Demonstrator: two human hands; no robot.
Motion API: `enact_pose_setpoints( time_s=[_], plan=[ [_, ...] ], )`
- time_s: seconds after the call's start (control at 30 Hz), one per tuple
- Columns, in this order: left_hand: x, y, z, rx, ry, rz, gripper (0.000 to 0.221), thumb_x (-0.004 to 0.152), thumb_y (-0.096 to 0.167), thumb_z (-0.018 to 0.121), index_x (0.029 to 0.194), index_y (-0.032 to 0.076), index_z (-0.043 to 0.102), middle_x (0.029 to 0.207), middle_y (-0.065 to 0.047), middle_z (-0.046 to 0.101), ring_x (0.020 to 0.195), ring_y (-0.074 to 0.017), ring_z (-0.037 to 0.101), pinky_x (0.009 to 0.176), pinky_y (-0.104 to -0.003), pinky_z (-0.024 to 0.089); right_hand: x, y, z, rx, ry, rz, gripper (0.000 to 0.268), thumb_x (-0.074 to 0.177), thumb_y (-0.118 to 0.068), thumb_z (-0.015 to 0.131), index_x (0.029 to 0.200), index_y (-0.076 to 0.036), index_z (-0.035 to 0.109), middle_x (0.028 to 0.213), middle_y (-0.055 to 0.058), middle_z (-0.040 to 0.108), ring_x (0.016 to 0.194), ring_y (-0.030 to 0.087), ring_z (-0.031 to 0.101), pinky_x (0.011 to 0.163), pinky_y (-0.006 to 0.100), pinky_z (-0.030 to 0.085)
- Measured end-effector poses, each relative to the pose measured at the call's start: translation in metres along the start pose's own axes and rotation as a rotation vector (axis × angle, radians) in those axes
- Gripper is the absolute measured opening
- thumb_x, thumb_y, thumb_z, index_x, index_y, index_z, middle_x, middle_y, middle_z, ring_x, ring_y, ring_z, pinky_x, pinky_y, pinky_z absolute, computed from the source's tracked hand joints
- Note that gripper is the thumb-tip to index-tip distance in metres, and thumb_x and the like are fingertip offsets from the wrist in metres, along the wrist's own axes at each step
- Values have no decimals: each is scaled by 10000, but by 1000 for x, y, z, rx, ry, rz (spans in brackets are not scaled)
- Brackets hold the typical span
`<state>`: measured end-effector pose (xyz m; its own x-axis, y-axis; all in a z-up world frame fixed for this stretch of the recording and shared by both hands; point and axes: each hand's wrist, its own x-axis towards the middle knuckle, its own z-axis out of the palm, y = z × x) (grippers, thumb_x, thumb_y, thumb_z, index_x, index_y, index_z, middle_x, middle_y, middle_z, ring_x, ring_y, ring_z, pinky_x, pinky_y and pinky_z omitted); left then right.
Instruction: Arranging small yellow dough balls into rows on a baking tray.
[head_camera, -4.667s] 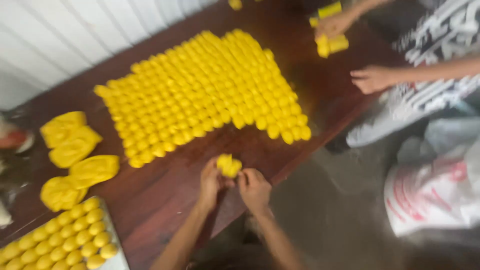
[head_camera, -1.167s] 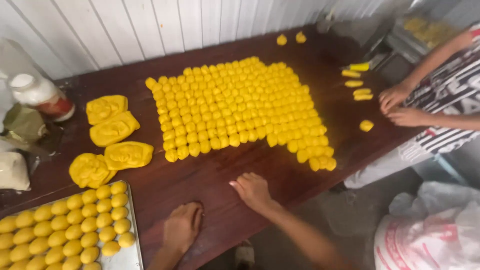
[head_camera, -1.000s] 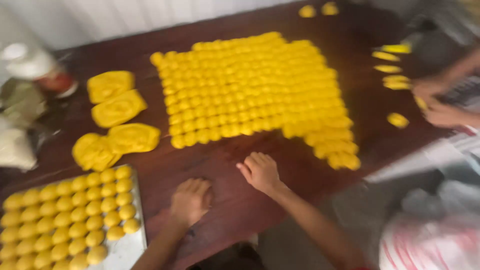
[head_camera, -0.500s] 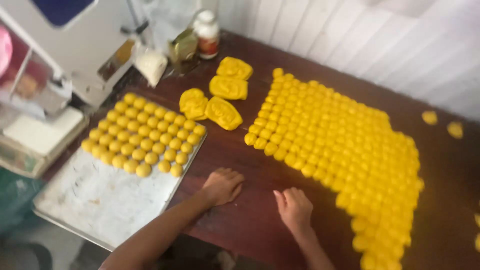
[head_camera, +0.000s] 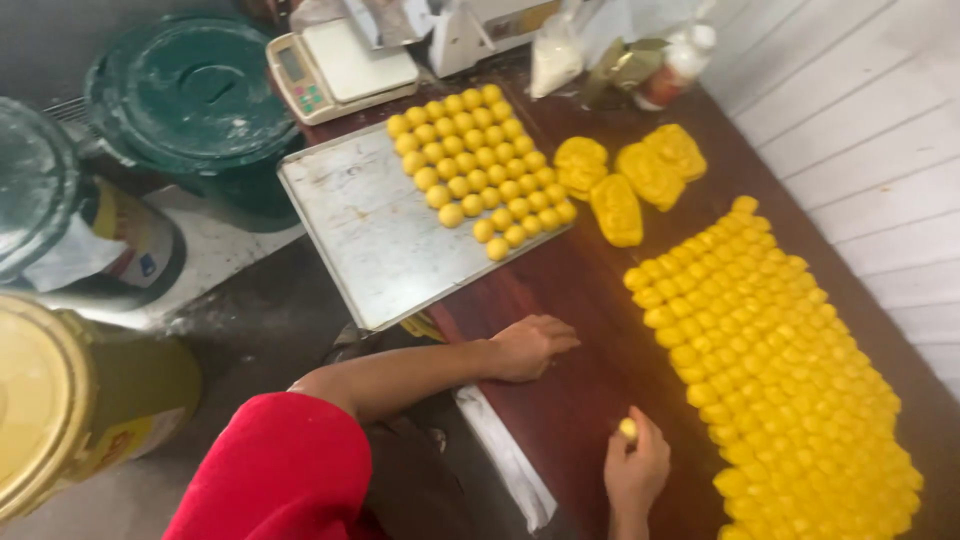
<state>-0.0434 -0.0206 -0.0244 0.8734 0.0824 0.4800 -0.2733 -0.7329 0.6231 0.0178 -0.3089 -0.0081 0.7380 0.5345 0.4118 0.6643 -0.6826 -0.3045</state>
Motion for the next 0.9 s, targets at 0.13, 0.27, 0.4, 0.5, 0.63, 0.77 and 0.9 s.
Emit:
enact_pose_setpoints(
  time_s=[0.13,0.27,0.4,0.5,0.63,0.77,0.9],
  plan=[
    [-5,-15,-24,49,-49,159,420,782,68,630,1196,102,694,1225,-117,718,1128,-342,655,975,-459,537,-17,-9,17,-8,92,133,369,877,-112,631,1231,-48,712,1169,168,722,1054,361,683,928,444,543],
    [3,-39,-78,-617,10,-548,362,902,174,681,1254,89,683,1081,-129,688,963,-278,668,802,-401,577,-40,-42,48,662,343,838,294,1016,-125,606,1260,23,678,1138,142,723,952,232,690,787,331,558],
    [0,-77,-159,-930,-128,-951,392,860,169,676,1234,50,659,1097,-83,618,810,-215,696,655,-364,613,-26,-169,71,960,345,1114,287,1023,-143,567,1248,-5,681,1115,101,734,889,168,706,678,296,587],
    [-3,-123,-194,-338,-190,-438,418,798,88,700,1211,48,648,1127,-120,579,797,-320,705,642,-438,586,1,-223,124,1007,130,966,323,1000,-97,640,1303,6,687,1137,134,732,907,184,683,739,284,559],
    [8,-149,-221,-85,-334,-80,361,848,75,682,1201,37,619,1101,-161,605,838,-379,692,631,-486,552,112,-327,136,525,175,541,323,968,-70,693,1285,-12,665,1271,139,649,1128,237,659,913,332,570],
    [23,-159,-237,-34,-376,-39,305,857,111,682,1142,44,596,1046,-148,624,806,-370,700,599,-497,546,149,-352,157,238,197,374,361,931,-81,750,1266,-31,627,1254,175,634,1132,345,638,939,408,544],
    [21,-161,-234,4,-304,-4,299,811,99,691,1093,47,604,1013,-125,636,767,-339,717,594,-468,559,149,-359,162,56,178,306,399,892,-92,754,1260,-23,616,1230,190,630,1124,404,601,969,477,493]
  ],
)
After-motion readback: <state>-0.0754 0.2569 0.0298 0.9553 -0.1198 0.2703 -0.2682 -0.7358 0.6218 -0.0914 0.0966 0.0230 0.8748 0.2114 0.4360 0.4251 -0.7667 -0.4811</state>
